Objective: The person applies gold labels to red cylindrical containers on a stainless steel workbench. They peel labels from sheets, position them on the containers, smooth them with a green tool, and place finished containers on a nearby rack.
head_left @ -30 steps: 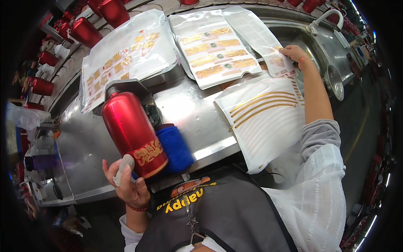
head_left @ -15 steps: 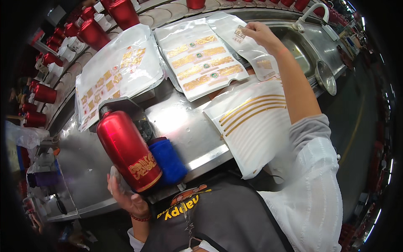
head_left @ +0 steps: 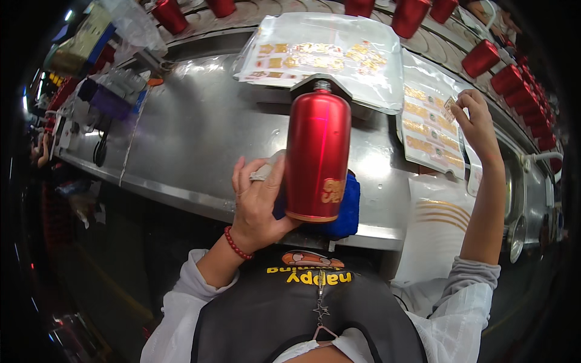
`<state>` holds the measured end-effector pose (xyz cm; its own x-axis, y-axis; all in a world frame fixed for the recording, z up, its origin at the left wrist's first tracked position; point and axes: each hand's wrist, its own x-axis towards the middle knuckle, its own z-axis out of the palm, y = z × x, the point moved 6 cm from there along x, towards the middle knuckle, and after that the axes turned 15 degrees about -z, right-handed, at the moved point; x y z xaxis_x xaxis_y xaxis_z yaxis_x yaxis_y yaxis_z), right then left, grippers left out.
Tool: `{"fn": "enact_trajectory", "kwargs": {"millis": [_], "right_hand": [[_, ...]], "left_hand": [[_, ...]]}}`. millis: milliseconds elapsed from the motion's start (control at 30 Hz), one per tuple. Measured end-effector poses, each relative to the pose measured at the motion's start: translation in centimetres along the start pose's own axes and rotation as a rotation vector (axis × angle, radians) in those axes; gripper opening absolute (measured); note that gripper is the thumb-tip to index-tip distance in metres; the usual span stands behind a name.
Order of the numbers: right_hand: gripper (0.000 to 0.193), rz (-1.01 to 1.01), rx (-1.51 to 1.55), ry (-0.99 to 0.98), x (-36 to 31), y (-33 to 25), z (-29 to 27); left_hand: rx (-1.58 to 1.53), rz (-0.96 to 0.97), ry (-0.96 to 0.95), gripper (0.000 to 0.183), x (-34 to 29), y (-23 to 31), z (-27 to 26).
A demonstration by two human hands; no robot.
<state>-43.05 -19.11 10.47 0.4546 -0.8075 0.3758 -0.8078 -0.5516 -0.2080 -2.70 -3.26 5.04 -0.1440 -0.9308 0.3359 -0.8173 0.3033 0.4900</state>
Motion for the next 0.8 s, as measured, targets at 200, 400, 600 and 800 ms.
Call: {"fn": "enact_trajectory", "kwargs": {"millis": [200,400,600,800], "right_hand": [[0.014,-0.265,0.579,-0.049,4.7,-18.5,-1.3],[0.014,-0.358,0.476,-0.078,6.5,-23.0,3.7],[0.017,-0.346,0.413,-0.031,6.7,-23.2,4.8],[0.017,-0.329,0.395,-0.009,6.8,-23.0,4.5]], "left_hand": [[-0.104,-0.075,0.022,0.107,0.3,-0.5,0.4],[-0.018,0.027,0.051,0.114,0.8,0.8,-0.7],[-0.377,0.008,-0.172,0.113,1.1,-1.2,0.7],[-0.677,-0.343,-0.217,0.088,6.7,-1.1,1.8]]}}
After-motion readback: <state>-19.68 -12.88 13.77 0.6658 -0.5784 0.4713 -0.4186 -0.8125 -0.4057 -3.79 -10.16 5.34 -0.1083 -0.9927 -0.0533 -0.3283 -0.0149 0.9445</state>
